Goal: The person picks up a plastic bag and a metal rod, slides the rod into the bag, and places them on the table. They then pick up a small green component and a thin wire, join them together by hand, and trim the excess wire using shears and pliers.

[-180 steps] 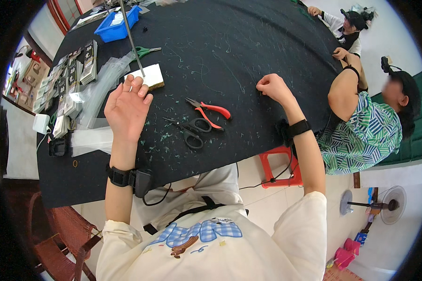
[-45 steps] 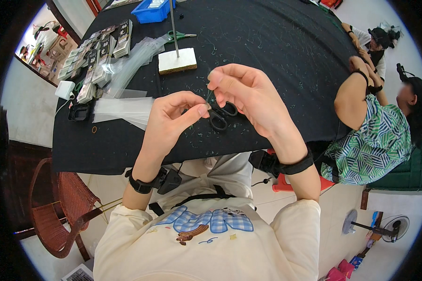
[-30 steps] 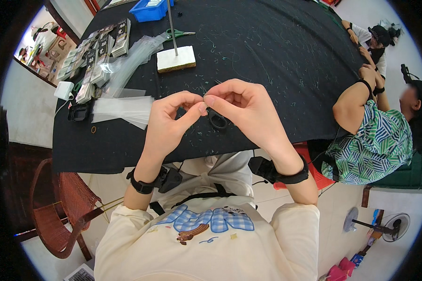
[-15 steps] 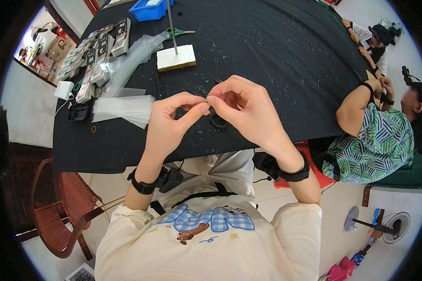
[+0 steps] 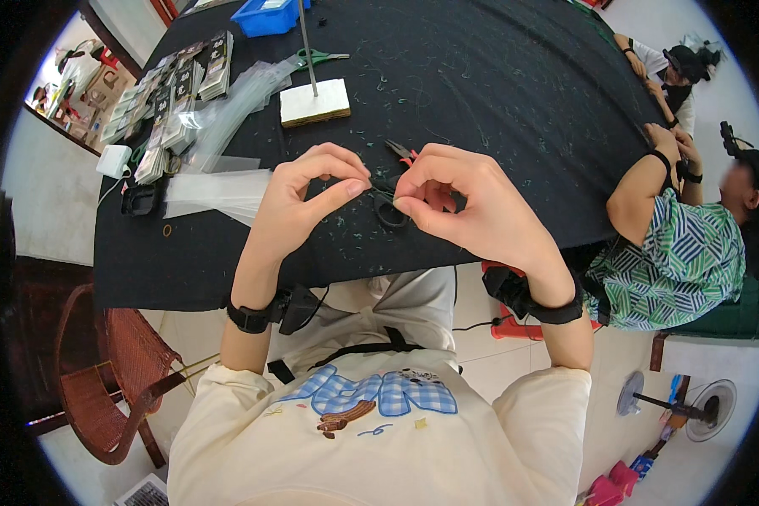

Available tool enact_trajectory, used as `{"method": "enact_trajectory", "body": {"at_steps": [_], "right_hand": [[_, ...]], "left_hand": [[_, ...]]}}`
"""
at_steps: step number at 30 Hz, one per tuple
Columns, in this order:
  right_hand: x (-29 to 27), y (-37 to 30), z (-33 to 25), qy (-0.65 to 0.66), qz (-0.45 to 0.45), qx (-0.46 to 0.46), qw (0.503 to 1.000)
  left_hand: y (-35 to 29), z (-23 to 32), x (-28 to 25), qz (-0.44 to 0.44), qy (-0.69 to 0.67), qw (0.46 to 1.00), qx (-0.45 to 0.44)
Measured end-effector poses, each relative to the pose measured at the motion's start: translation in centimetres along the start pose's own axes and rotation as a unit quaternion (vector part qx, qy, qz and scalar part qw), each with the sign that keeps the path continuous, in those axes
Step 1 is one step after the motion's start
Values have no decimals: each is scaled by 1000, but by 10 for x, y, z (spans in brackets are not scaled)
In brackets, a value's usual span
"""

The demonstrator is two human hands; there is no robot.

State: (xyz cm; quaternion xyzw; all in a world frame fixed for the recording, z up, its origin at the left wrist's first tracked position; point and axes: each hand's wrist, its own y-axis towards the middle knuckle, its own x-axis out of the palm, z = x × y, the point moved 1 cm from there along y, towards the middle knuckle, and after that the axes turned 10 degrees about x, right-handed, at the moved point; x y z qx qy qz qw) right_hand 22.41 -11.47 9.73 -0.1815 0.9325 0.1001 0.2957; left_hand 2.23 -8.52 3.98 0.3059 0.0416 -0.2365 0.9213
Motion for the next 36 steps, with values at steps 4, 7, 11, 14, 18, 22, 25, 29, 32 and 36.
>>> {"method": "enact_trajectory", "body": {"at_steps": [4, 7, 11, 14, 18, 22, 25, 29, 32, 36], "right_hand": [[-6, -2, 2, -61, 23, 5, 998], [-10, -2, 8, -130, 79, -9, 988], [-21, -3, 18, -229, 140, -29, 963], [-26, -3, 23, -250, 157, -29, 955], [-28, -2, 24, -278, 181, -41, 943], [-26, 3, 18, -277, 186, -50, 941], [-14, 10, 21, -272, 167, -83, 944], [14, 22, 24, -256, 106, -138, 951], [25, 26, 24, -272, 81, -144, 948], [30, 30, 33, -312, 85, -149, 934]], "left_hand": [[-6, 3, -3, 7, -119, 987, -109], [-7, 17, -3, 19, -200, 972, -122], [-14, 14, -8, 30, -236, 963, -130], [-18, 10, -9, 19, -306, 945, -115], [-21, 8, -5, -39, -341, 928, -145], [-21, 16, 4, -148, -323, 910, -213], [-25, 10, 15, -226, -383, 866, -228], [-29, 16, 23, -222, -530, 801, -170], [-29, 20, 21, -208, -556, 795, -127], [-24, 25, 8, -70, -379, 922, -48]]}}
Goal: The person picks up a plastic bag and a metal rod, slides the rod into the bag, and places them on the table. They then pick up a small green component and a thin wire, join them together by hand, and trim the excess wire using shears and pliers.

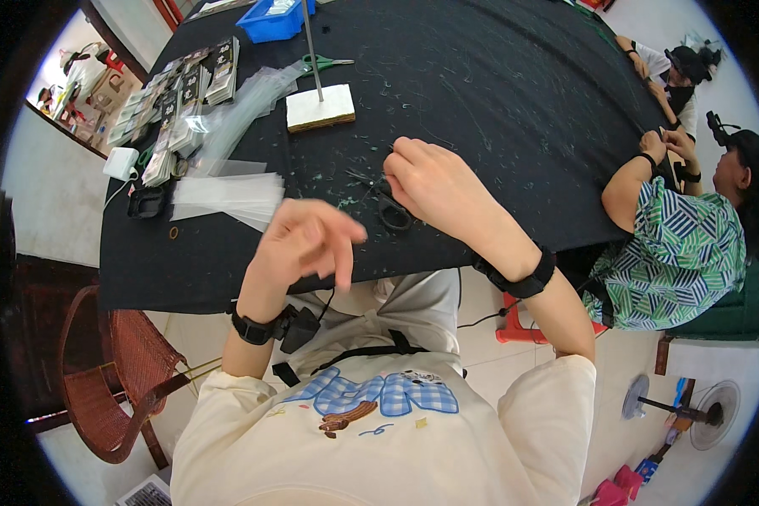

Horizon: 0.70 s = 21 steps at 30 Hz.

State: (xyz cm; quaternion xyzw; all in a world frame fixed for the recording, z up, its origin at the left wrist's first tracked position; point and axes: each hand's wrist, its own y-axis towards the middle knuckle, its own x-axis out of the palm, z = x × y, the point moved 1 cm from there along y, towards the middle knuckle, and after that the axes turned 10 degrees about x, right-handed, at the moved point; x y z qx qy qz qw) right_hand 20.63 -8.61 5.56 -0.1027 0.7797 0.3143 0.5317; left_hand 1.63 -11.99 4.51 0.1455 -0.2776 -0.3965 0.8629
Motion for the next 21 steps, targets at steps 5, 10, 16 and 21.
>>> {"method": "enact_trajectory", "body": {"at_steps": [5, 10, 16, 21], "right_hand": [[-7, 0, 2, 19, 10, 42, 999], [-12, -1, -8, 24, 25, 50, 998], [8, -15, -31, 51, 14, 0, 999], [15, -12, -36, 62, 9, -13, 998]], "left_hand": [[8, 5, -11, 222, 184, 953, 92], [11, 10, -16, 281, 422, 858, 82], [16, 5, -32, 239, -90, 945, 203], [9, 4, -35, 89, -336, 917, 197]]}}
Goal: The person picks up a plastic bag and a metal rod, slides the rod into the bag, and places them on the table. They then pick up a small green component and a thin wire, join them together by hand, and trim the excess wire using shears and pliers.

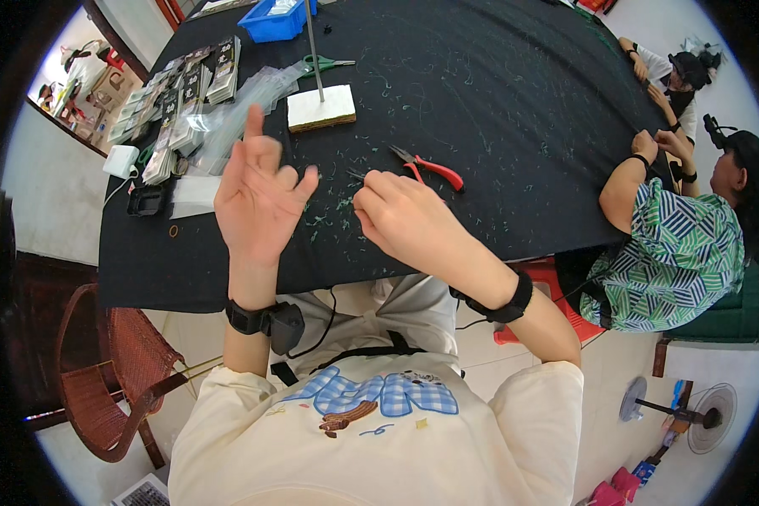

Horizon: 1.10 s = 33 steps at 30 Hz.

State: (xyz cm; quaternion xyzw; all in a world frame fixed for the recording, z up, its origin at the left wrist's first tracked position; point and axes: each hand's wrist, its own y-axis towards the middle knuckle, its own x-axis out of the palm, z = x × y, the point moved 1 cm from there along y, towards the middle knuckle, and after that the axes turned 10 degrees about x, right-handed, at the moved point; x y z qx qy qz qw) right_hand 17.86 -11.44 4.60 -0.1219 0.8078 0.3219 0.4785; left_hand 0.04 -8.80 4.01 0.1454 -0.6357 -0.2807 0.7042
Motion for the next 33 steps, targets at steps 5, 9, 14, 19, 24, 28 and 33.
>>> {"method": "enact_trajectory", "body": {"at_steps": [5, 9, 14, 19, 24, 28, 33], "right_hand": [[-9, -1, 7, 103, -57, 33, 993], [-7, 1, 23, 316, -214, 133, 915], [-18, 5, 36, 393, -323, 219, 832], [-15, 2, 41, 448, -338, 244, 791], [-9, 2, 47, 478, -346, 267, 762], [-5, -1, 52, 494, -347, 291, 742], [0, -2, 54, 536, -362, 286, 708]], "left_hand": [[-5, -6, 26, 12, 524, 844, -116], [-8, -15, 26, -97, 677, 718, -129], [-6, -14, 25, -188, 737, 641, -104], [-3, -17, 34, -203, 744, 616, -159], [-5, -19, 24, -234, 763, 594, -103], [-5, -22, 18, -229, 768, 583, -134], [-4, -24, 13, -246, 762, 589, -109]]}}
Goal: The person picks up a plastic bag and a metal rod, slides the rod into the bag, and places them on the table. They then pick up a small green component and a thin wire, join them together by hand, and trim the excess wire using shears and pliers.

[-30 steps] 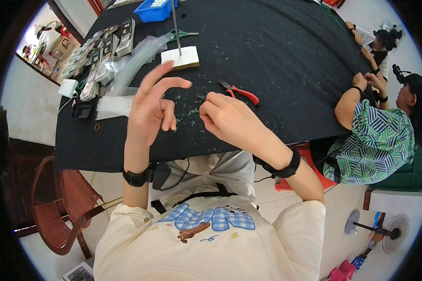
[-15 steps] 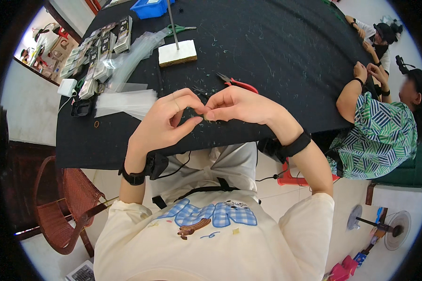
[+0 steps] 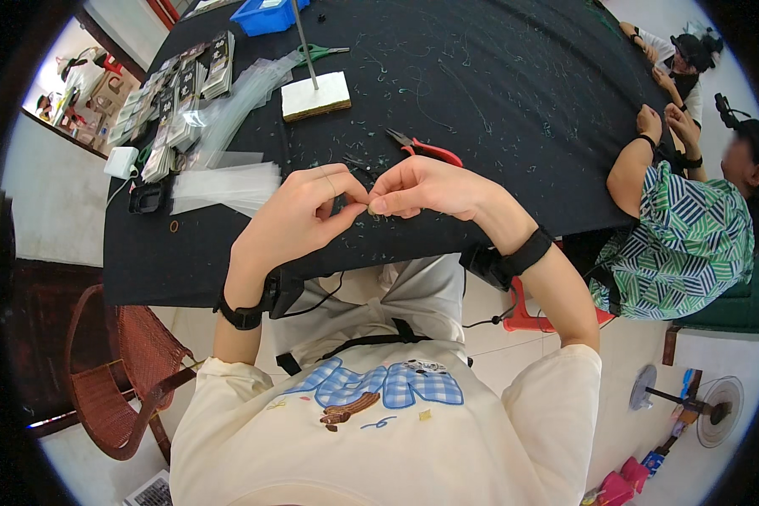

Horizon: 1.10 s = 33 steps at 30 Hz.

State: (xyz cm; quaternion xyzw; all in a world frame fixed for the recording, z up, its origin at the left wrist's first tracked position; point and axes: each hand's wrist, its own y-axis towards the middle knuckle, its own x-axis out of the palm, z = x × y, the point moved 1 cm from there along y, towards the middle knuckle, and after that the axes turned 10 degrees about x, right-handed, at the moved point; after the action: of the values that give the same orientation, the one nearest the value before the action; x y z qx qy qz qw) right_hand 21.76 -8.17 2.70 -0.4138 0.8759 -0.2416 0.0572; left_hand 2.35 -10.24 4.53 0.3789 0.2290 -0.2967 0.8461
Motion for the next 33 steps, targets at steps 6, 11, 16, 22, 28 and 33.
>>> {"method": "enact_trajectory", "body": {"at_steps": [6, 11, 16, 22, 28, 33], "right_hand": [[-2, 3, 9, 55, -6, -3, 998], [0, 4, 9, 71, 9, -9, 997], [0, 3, 8, 74, 15, -12, 997], [1, 3, 8, 117, 24, -9, 993], [0, 5, 11, 190, 24, -11, 981], [3, 6, 11, 203, 37, -10, 979]], "left_hand": [[8, 9, -4, -40, -13, 997, -62], [9, 7, -5, -45, 9, 997, -68], [7, 1, -1, -6, -7, 999, -41], [7, 0, 0, 15, 0, 1000, -23], [8, 2, 0, 26, 1, 999, -35], [8, 1, 0, 23, -2, 999, -41]]}}
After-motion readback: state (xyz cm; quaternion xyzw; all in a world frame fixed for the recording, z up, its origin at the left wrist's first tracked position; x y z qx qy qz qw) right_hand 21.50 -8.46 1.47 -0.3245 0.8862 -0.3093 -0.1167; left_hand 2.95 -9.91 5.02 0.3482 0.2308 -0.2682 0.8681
